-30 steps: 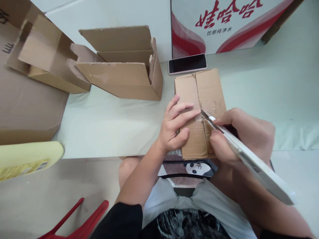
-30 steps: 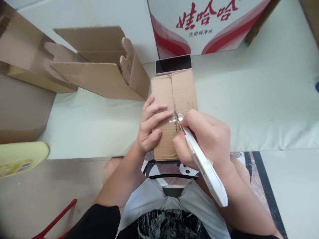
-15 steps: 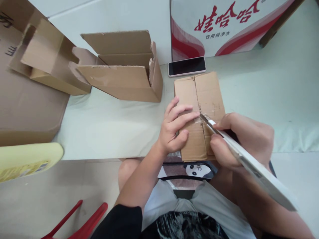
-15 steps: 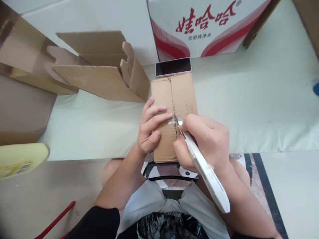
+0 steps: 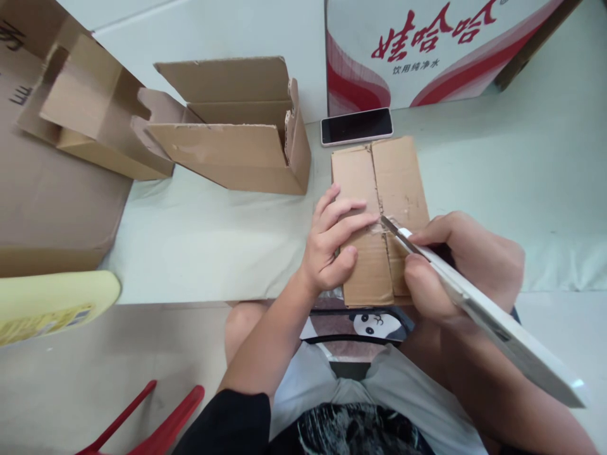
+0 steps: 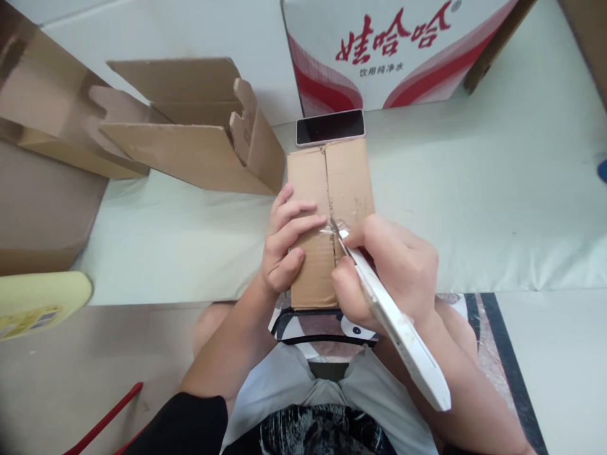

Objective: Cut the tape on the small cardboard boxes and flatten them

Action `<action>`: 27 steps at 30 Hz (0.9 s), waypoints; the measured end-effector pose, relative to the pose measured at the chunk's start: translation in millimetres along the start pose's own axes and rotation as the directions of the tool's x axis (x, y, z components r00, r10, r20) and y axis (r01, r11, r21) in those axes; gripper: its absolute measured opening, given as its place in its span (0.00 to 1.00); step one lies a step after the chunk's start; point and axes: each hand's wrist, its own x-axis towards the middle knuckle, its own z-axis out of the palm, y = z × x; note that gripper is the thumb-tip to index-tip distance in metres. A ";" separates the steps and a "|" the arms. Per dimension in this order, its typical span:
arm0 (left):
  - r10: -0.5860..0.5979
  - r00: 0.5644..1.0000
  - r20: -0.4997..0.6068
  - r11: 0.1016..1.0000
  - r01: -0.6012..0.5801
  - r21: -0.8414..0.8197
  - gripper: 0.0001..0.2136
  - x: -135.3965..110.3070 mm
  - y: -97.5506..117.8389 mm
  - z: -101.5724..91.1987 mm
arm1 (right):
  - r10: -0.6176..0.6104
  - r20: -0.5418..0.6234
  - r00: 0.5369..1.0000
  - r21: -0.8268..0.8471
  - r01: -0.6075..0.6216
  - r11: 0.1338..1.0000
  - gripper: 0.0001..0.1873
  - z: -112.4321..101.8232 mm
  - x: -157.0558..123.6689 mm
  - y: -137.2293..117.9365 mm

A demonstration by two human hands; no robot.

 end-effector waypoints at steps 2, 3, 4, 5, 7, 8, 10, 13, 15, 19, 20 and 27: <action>-0.002 1.000 -0.004 1.000 0.002 -0.008 0.22 -0.1 -0.1 0.3 | 0.025 0.001 1.000 0.007 -0.025 1.000 0.04 0.4 -0.3 -0.9; -0.003 1.000 -0.008 1.000 0.003 -0.014 0.22 -0.1 -0.2 0.4 | 0.026 0.001 1.000 0.012 -0.026 1.000 0.04 0.5 -0.2 -0.9; -0.003 1.000 -0.013 1.000 0.003 -0.020 0.22 -0.1 -0.3 0.4 | 0.021 0.007 1.000 0.016 -0.021 1.000 0.04 0.5 0.0 -0.7; -0.002 1.000 -0.017 1.000 0.002 -0.027 0.22 0.0 -0.3 0.4 | 0.012 0.016 1.000 0.017 -0.012 1.000 0.05 0.4 0.4 -0.4; 0.003 1.000 -0.025 0.999 -0.004 -0.041 0.21 0.1 -0.4 0.4 | -0.009 0.042 0.999 0.011 0.009 1.000 0.06 0.1 1.9 0.2; 0.003 1.000 -0.028 0.999 -0.005 -0.044 0.21 0.1 -0.4 0.3 | -0.017 0.054 0.998 0.006 0.017 1.000 0.07 -0.1 2.8 0.4; 0.003 1.000 -0.027 0.999 -0.004 -0.041 0.21 0.1 -0.4 0.2 | -0.029 0.060 0.998 0.002 0.028 1.000 0.07 -0.7 4.6 0.4; -0.001 1.000 -0.023 1.000 0.001 -0.024 0.22 0.1 -0.6 0.1 | -0.040 0.070 0.997 0.018 0.039 0.999 0.06 -1.9 6.4 0.3; -0.002 1.000 -0.019 1.000 0.001 -0.017 0.22 0.3 -0.8 0.0 | -0.043 0.081 0.996 0.014 0.042 0.999 0.06 -2.4 6.8 0.4; 0.004 1.000 -0.028 0.999 -0.005 -0.036 0.21 0.7 -0.7 0.2 | -0.057 0.082 0.995 -0.016 0.059 0.998 0.07 -2.7 6.6 1.4; 0.006 0.999 -0.032 0.999 -0.008 -0.045 0.20 0.8 -0.5 0.3 | -0.068 0.082 0.994 -0.017 0.070 0.997 0.07 -2.7 6.5 1.7; -0.006 1.000 -0.023 0.999 0.005 -0.046 0.21 0.2 -0.3 0.4 | -0.111 0.049 0.993 -0.023 0.112 0.993 0.08 -2.4 7.4 1.2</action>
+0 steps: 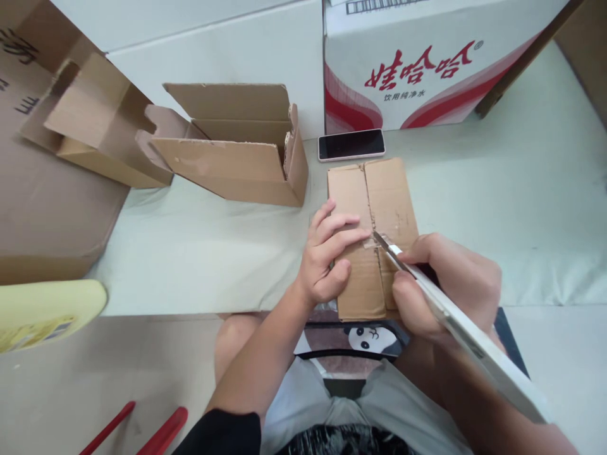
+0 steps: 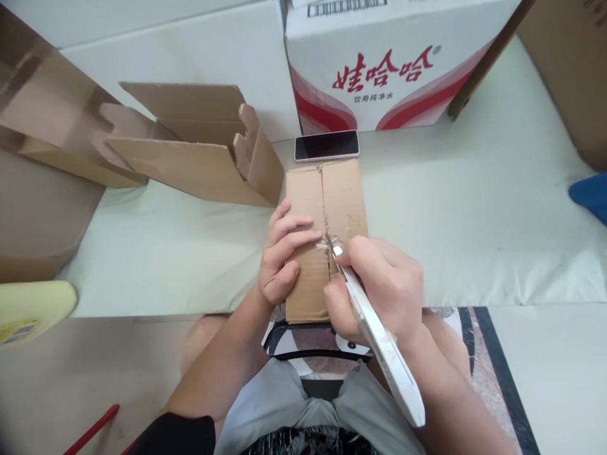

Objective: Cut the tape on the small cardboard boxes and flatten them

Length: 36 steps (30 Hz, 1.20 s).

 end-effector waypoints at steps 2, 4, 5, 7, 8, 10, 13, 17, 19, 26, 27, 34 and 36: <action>0.003 1.000 -0.003 1.000 -0.003 -0.009 0.21 0.2 -0.2 0.0 | 0.020 0.021 1.000 0.010 -0.020 1.000 0.07 0.5 0.4 -1.1; 0.011 1.000 -0.011 1.000 -0.011 -0.026 0.20 0.6 -0.3 0.1 | 0.052 0.024 0.998 0.017 -0.053 0.998 0.06 1.0 0.9 -2.2; 0.012 1.000 -0.014 0.999 -0.013 -0.033 0.20 0.8 -0.2 0.1 | 0.061 0.027 0.998 0.020 -0.062 0.998 0.06 1.3 1.1 -2.7; 0.011 1.000 -0.020 0.999 -0.012 -0.045 0.20 1.0 -0.1 0.2 | 0.071 0.030 0.997 0.016 -0.071 0.997 0.06 1.4 1.2 -3.1; 0.010 1.000 -0.021 0.999 -0.011 -0.049 0.20 1.1 0.0 0.3 | 0.073 0.033 0.997 0.015 -0.073 0.997 0.06 1.3 1.0 -2.9; 0.009 1.000 -0.023 0.998 -0.010 -0.058 0.20 1.0 0.3 0.6 | 0.076 0.042 0.996 0.013 -0.077 0.997 0.07 0.6 0.0 -2.2; 0.002 1.000 -0.024 0.998 -0.004 -0.056 0.20 0.3 0.4 1.1 | 0.085 0.039 0.996 0.010 -0.086 0.996 0.07 -0.5 -1.9 -1.0; 0.002 1.000 -0.012 1.000 -0.002 -0.006 0.21 0.0 0.2 0.8 | 0.078 0.049 0.996 0.010 -0.079 0.997 0.07 -0.2 -2.7 0.0; 0.007 1.000 -0.005 1.000 -0.007 0.009 0.21 0.4 0.0 0.4 | 0.055 0.072 0.996 -0.020 -0.053 0.998 0.08 0.6 -1.6 0.1; 0.020 1.000 -0.005 1.000 -0.020 -0.007 0.20 1.4 -0.3 -0.9 | -0.014 0.005 1.000 0.006 0.014 1.000 0.09 1.2 3.7 -4.0; 0.022 1.000 -0.002 1.000 -0.022 -0.010 0.20 1.4 -0.3 -1.1 | 0.000 -0.010 1.000 0.035 0.000 0.999 0.09 1.0 3.7 -4.4; 0.027 1.000 0.001 0.999 -0.027 0.023 0.21 2.1 -1.3 -2.2 | -0.001 0.048 0.999 0.021 0.000 1.000 0.10 2.8 2.3 -1.9; 0.034 0.999 0.004 0.999 -0.034 0.036 0.21 2.4 -1.5 -2.3 | 0.011 0.069 0.998 -0.034 -0.008 0.999 0.10 3.3 1.9 -0.5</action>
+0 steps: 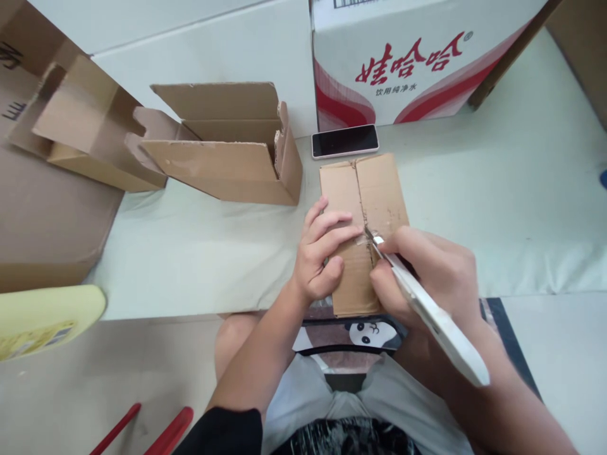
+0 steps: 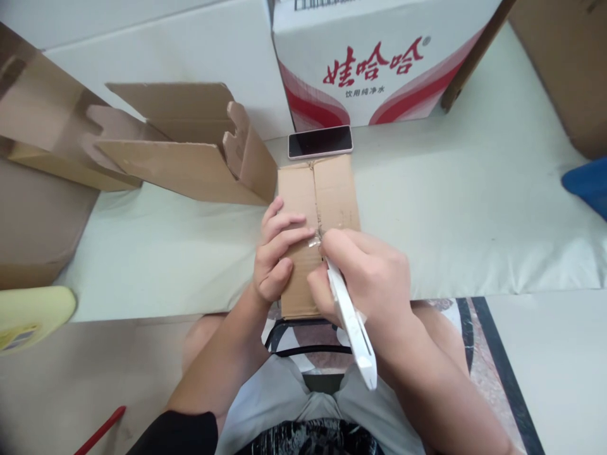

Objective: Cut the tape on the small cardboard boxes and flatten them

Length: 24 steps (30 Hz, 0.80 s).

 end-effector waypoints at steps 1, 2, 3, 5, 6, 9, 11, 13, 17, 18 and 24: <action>0.000 1.000 0.001 1.000 0.000 0.004 0.21 0.2 0.0 -0.1 | 0.005 -0.004 1.000 -0.003 -0.005 1.000 0.09 0.0 -0.5 0.7; -0.001 1.000 0.002 1.000 0.001 0.004 0.21 0.4 0.1 -0.1 | 0.017 -0.012 1.000 0.004 -0.017 1.000 0.09 -0.2 -1.1 1.2; -0.005 1.000 0.001 1.000 0.005 -0.001 0.21 0.5 0.3 -0.1 | 0.025 -0.021 0.999 0.021 -0.025 0.999 0.08 -0.7 -1.9 1.7; -0.008 1.000 -0.008 1.000 0.007 -0.021 0.20 0.6 0.6 -0.1 | 0.049 -0.032 0.998 0.060 -0.047 0.997 0.07 -2.0 -3.6 2.1; -0.009 1.000 -0.011 0.999 0.008 -0.031 0.20 0.5 0.7 0.0 | 0.067 -0.035 0.997 0.074 -0.064 0.995 0.07 -2.8 -4.4 1.9; -0.012 1.000 -0.018 0.999 0.012 -0.041 0.20 -0.1 0.7 0.5 | 0.109 -0.025 0.994 0.101 -0.106 0.989 0.06 -4.5 -5.1 -0.4; -0.011 1.000 -0.017 0.999 0.011 -0.038 0.20 -0.6 0.5 0.8 | 0.156 0.007 0.988 0.104 -0.156 0.982 0.06 -5.1 -3.9 -2.7; -0.009 1.000 -0.012 1.000 0.009 -0.020 0.21 -1.0 0.1 0.9 | 0.217 0.037 0.975 0.083 -0.220 0.972 0.05 -5.5 -1.6 -5.0; -0.014 1.000 -0.006 1.000 0.014 0.001 0.21 -1.1 -0.1 0.6 | 0.283 0.062 0.957 0.024 -0.285 0.958 0.03 -5.1 2.6 -7.3; -0.013 1.000 -0.009 1.000 0.013 -0.006 0.21 -1.1 0.0 0.6 | 0.284 0.062 0.957 0.021 -0.285 0.958 0.02 -4.6 2.7 -7.2; -0.014 1.000 -0.018 1.000 0.014 -0.009 0.20 -0.2 1.0 0.9 | 0.179 -0.121 0.976 0.125 -0.164 0.978 0.04 0.2 -5.3 -2.8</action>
